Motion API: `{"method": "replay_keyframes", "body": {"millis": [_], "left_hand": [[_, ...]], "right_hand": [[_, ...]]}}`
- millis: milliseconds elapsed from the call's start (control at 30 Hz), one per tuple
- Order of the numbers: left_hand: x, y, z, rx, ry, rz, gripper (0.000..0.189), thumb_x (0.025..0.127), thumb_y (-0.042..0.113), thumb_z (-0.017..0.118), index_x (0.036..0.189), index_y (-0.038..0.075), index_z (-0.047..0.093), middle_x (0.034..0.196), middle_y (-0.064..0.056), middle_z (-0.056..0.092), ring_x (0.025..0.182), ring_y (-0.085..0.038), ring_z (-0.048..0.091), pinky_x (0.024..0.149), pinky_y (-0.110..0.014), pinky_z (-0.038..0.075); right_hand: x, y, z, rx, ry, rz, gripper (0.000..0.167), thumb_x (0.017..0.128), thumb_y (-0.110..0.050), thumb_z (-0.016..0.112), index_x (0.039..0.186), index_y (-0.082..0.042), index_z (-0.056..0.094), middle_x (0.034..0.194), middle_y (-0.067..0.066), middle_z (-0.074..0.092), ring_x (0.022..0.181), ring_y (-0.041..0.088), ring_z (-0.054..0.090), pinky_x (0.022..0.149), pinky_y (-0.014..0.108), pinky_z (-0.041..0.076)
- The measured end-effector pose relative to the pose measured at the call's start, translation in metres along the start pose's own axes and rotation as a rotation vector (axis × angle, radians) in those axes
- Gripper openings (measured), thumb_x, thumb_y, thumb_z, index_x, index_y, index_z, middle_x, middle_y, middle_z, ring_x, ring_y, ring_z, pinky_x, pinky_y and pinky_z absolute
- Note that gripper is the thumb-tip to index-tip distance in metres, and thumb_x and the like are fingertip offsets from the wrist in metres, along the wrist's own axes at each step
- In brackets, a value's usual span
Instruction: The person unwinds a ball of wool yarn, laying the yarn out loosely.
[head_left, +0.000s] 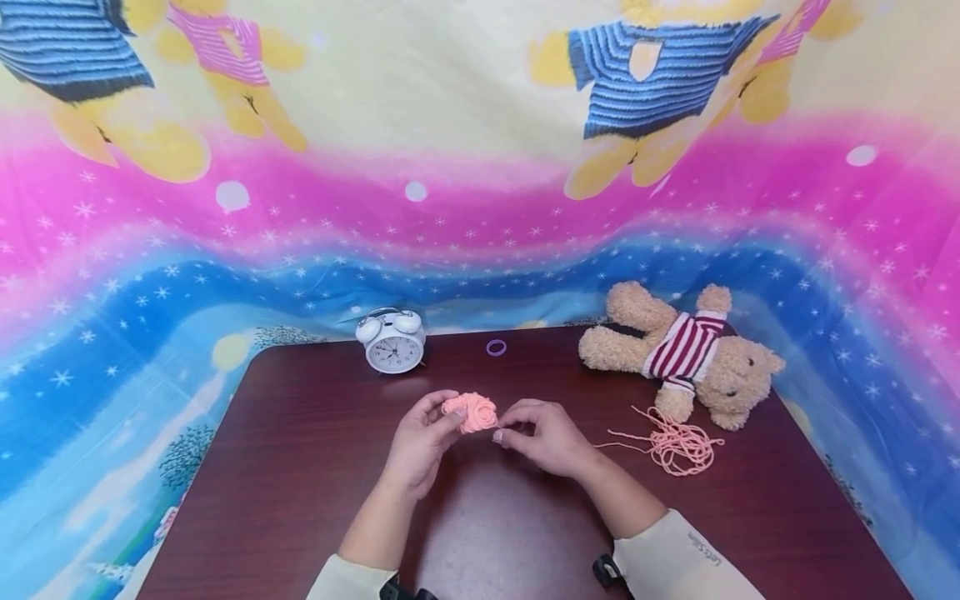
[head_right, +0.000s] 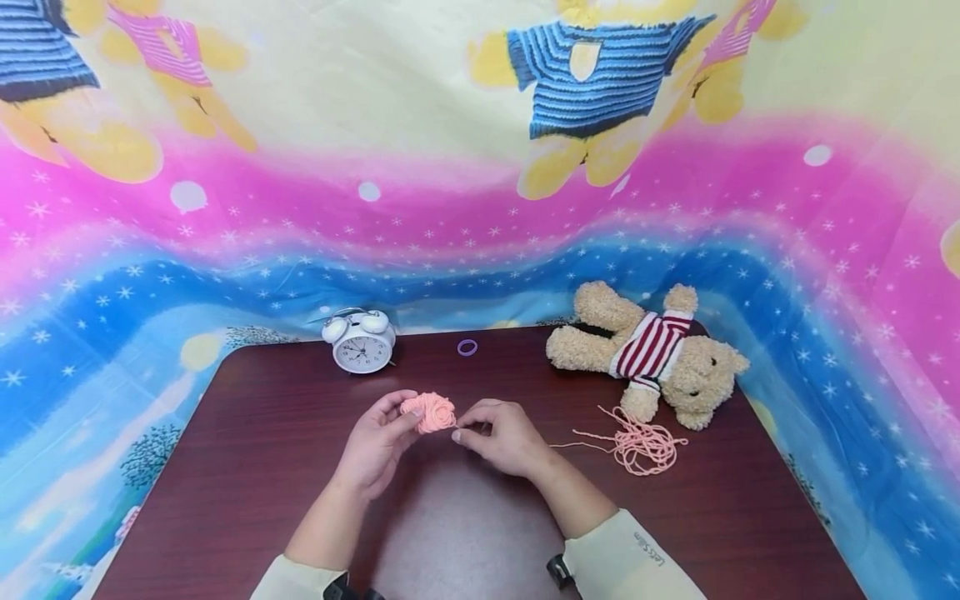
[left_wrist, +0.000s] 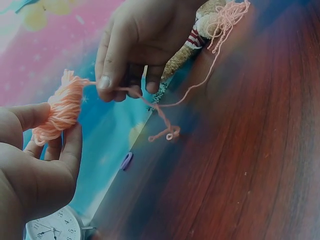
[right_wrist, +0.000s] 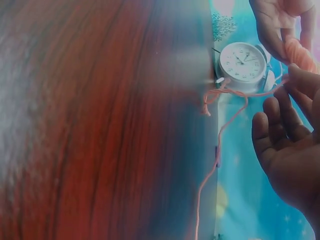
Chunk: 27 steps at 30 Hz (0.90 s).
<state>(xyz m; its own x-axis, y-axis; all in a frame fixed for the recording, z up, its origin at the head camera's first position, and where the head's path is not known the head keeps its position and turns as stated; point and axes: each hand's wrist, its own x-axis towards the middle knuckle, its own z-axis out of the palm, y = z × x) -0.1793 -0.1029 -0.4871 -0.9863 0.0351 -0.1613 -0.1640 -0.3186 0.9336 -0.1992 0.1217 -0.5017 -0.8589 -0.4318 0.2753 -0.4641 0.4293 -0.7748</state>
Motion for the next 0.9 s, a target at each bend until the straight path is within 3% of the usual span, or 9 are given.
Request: {"method": "replay_keyframes", "body": {"millis": [267,500,667,900], "left_hand": [[0.002,0.001,-0.007,-0.016,0.016,0.014,0.038,0.094,-0.006,0.067,0.130,-0.007,0.055,0.108,-0.009,0.065,0.093,-0.017,0.066,0.086,-0.032,0.060],[0.002,0.000,-0.014,-0.013,0.024,0.008,0.038,0.094,-0.005,0.067,0.130,-0.006,0.055,0.111,-0.010,0.064,0.096,-0.018,0.066,0.089,-0.033,0.060],[0.002,-0.001,-0.022,-0.020,0.040,0.008,0.038,0.094,-0.006,0.067,0.130,-0.006,0.055,0.113,-0.011,0.064,0.097,-0.019,0.066,0.090,-0.033,0.060],[0.002,0.002,-0.032,-0.015,0.057,0.009,0.039,0.095,-0.006,0.066,0.131,-0.006,0.054,0.116,-0.010,0.064,0.101,-0.018,0.066,0.091,-0.033,0.059]], "right_hand": [[-0.003,0.004,-0.012,0.030,0.006,0.016,0.008,0.092,-0.021,0.081,0.099,-0.016,0.081,0.095,-0.014,0.073,0.091,0.006,0.068,0.083,0.033,0.058],[-0.008,0.013,-0.024,0.036,0.027,0.023,0.012,0.092,-0.020,0.080,0.100,-0.011,0.081,0.094,-0.012,0.073,0.089,0.008,0.070,0.084,0.032,0.058],[-0.013,0.018,-0.034,0.016,0.042,0.051,0.008,0.092,-0.022,0.081,0.099,-0.017,0.081,0.094,-0.014,0.073,0.093,0.009,0.068,0.087,0.035,0.057],[-0.020,0.022,-0.051,0.032,0.038,0.129,0.012,0.094,-0.022,0.079,0.102,-0.012,0.080,0.095,-0.007,0.072,0.073,0.017,0.070,0.064,0.029,0.059]]}}
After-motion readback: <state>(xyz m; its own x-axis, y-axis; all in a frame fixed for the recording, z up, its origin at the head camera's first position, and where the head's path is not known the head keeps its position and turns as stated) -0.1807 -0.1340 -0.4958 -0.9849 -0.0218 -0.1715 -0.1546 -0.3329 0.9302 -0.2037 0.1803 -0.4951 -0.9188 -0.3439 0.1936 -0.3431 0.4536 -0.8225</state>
